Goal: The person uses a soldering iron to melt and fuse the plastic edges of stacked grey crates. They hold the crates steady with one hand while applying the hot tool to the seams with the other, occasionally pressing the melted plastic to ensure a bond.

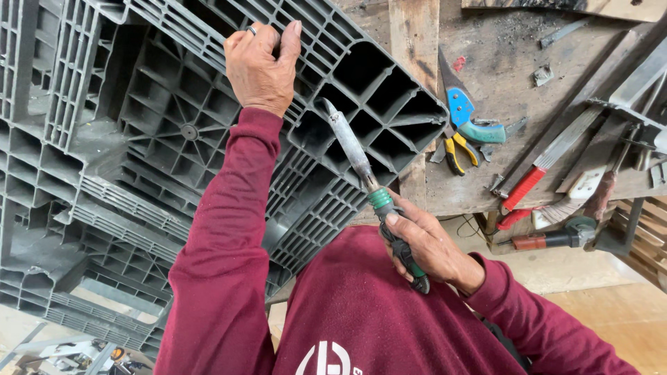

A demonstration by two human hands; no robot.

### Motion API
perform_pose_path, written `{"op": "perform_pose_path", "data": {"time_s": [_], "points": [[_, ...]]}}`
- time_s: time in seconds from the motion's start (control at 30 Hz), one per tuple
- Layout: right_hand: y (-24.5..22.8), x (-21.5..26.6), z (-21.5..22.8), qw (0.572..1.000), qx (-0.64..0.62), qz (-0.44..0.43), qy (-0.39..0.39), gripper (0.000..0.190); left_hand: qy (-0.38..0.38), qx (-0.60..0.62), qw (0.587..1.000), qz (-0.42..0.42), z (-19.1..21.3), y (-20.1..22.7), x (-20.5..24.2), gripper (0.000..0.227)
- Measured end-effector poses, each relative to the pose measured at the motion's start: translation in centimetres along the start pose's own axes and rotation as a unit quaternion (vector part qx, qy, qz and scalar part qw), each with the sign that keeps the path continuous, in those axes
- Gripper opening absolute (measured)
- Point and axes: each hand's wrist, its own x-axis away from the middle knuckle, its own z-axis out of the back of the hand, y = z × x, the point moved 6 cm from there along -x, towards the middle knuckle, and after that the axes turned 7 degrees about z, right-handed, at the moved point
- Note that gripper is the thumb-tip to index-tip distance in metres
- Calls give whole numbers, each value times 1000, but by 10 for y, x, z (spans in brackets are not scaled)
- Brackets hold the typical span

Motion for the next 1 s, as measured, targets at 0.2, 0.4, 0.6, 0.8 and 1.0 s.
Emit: {"op": "perform_pose_path", "data": {"time_s": [0.2, 0.4, 0.6, 0.8, 1.0], "points": [[3, -3, 4, 1000, -21, -17, -6, 68, 4, -15, 1000, -8, -2, 0, -1, 50], [6, -5, 7, 999, -27, -19, -13, 68, 1, -8, 1000, -10, -2, 0, 0, 49], [7, -6, 8, 999, -32, -25, -10, 68, 3, -15, 1000, -15, -2, 0, 0, 48], [7, -8, 5, 999, -41, -17, -13, 67, -4, -21, 1000, 0, -4, -1, -1, 50], [4, -8, 8, 999, -43, -10, -10, 66, -3, 6, 1000, -6, 0, -1, 0, 50]]}}
